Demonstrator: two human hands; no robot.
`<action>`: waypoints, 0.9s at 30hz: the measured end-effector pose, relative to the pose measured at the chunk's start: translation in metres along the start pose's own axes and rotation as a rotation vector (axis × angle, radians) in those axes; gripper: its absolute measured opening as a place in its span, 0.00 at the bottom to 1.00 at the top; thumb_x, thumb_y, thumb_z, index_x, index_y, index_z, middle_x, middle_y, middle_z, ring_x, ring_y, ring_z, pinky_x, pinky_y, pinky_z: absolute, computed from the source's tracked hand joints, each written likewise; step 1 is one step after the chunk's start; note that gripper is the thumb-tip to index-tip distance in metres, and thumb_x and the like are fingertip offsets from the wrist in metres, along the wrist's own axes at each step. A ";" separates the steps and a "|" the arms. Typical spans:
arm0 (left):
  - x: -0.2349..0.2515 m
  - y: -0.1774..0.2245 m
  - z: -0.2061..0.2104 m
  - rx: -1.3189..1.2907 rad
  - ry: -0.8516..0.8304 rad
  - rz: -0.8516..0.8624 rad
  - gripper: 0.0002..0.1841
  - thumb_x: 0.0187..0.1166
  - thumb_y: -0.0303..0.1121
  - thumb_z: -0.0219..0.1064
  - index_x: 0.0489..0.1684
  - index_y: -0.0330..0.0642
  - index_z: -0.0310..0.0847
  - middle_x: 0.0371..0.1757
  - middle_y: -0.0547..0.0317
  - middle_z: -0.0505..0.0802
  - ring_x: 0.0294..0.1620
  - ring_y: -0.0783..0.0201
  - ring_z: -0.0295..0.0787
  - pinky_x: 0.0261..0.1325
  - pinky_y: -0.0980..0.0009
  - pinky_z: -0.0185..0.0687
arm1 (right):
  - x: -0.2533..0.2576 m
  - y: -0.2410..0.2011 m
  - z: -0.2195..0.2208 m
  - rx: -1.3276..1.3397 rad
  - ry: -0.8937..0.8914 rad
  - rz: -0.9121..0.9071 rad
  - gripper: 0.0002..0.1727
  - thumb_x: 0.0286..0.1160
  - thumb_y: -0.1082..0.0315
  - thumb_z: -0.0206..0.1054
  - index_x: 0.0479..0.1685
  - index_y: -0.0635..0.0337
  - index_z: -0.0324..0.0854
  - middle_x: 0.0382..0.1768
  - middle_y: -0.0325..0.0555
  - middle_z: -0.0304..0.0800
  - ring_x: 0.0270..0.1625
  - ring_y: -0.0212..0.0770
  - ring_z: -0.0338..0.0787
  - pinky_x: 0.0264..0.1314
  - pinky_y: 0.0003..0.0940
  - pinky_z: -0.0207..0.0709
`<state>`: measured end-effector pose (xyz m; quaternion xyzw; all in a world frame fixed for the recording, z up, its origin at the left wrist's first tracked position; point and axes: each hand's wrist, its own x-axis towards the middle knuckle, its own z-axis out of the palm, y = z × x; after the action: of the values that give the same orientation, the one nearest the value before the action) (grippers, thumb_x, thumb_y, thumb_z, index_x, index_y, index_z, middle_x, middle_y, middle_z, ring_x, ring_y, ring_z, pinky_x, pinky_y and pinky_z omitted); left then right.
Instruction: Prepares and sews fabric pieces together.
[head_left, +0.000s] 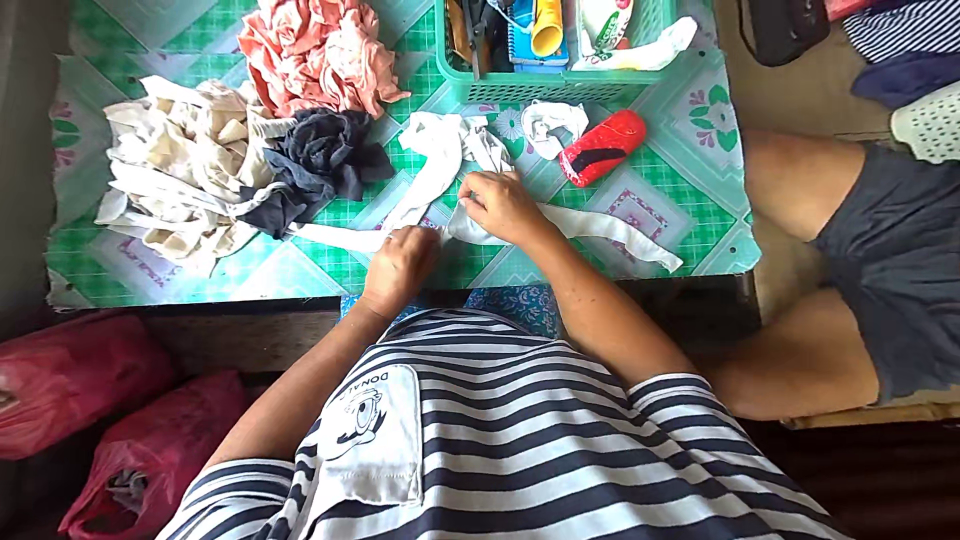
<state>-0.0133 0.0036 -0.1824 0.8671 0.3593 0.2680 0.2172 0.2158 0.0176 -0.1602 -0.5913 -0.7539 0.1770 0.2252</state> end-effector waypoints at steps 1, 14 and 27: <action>0.005 0.003 -0.007 -0.136 0.016 -0.135 0.12 0.85 0.26 0.60 0.54 0.27 0.85 0.48 0.42 0.93 0.45 0.52 0.93 0.52 0.55 0.88 | -0.003 0.001 -0.002 0.054 0.039 -0.015 0.10 0.79 0.70 0.62 0.44 0.68 0.87 0.37 0.58 0.90 0.41 0.55 0.89 0.56 0.59 0.74; 0.035 0.017 -0.028 -1.165 0.130 -0.507 0.14 0.79 0.23 0.65 0.60 0.42 0.73 0.47 0.63 0.92 0.45 0.68 0.94 0.54 0.68 0.92 | -0.022 -0.043 -0.037 0.212 0.188 -0.240 0.07 0.71 0.69 0.65 0.33 0.63 0.86 0.25 0.46 0.82 0.30 0.39 0.78 0.41 0.39 0.73; 0.038 0.038 -0.042 -1.186 0.088 -0.452 0.12 0.82 0.23 0.63 0.59 0.41 0.83 0.45 0.63 0.95 0.43 0.69 0.94 0.49 0.69 0.93 | -0.017 -0.054 -0.056 0.162 0.269 -0.277 0.07 0.77 0.71 0.64 0.37 0.64 0.86 0.29 0.46 0.84 0.34 0.39 0.80 0.48 0.38 0.73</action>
<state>0.0028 0.0148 -0.1171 0.4904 0.3326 0.4043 0.6967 0.2056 -0.0118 -0.0870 -0.4803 -0.7743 0.1241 0.3928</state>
